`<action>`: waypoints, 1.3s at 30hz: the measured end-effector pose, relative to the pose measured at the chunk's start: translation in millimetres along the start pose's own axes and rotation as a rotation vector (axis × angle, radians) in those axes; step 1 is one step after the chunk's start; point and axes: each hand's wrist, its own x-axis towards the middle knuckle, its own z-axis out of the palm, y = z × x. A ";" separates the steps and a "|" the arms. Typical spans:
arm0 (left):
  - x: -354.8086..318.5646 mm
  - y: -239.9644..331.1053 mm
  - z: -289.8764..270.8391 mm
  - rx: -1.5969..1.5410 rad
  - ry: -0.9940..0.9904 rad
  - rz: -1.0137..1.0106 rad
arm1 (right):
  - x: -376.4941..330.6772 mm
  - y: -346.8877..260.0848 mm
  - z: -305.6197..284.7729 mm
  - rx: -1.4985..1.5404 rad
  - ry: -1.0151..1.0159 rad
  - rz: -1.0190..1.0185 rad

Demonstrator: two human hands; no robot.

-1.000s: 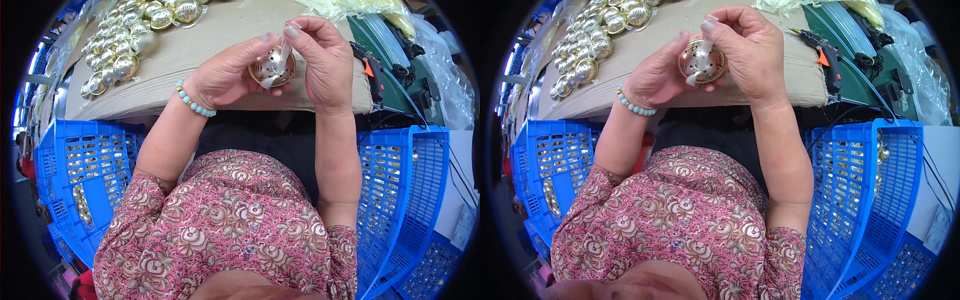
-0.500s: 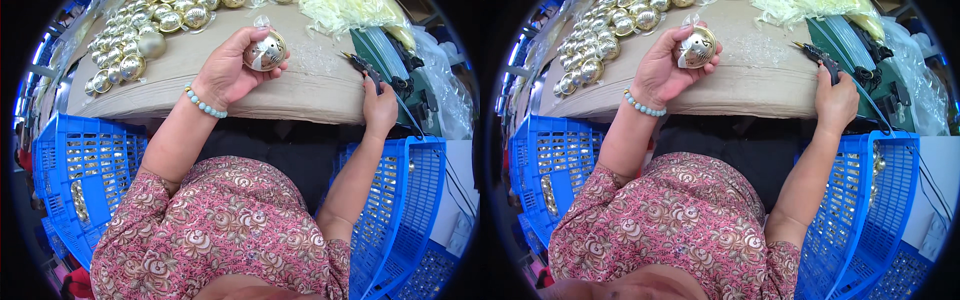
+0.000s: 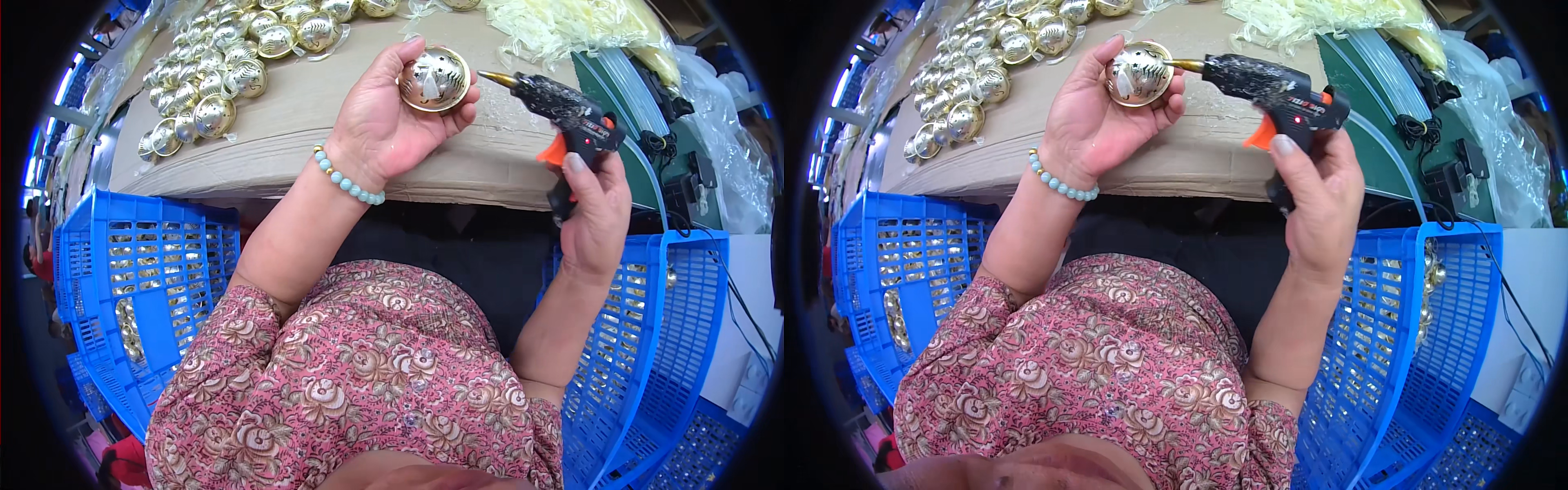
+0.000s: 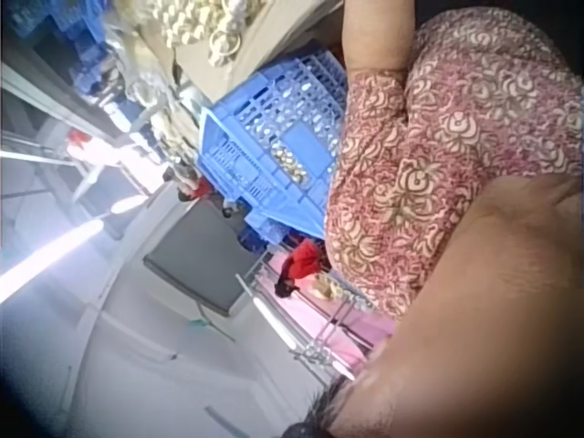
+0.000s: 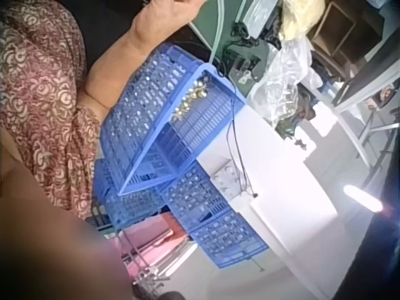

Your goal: Decorating gold-colored spheres by applying hot glue and attaching white ribbons to create holiday ornaments.

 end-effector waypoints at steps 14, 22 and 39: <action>-0.9 -14.4 2.5 0.015 0.154 0.113 | -8.0 1.3 17.7 0.025 -0.088 0.040; -1.8 -19.0 4.2 0.035 0.201 0.113 | -8.4 5.6 24.8 0.068 -0.078 0.035; -3.1 -16.2 -2.2 0.048 0.159 0.133 | 9.9 16.8 10.3 0.048 -0.113 0.094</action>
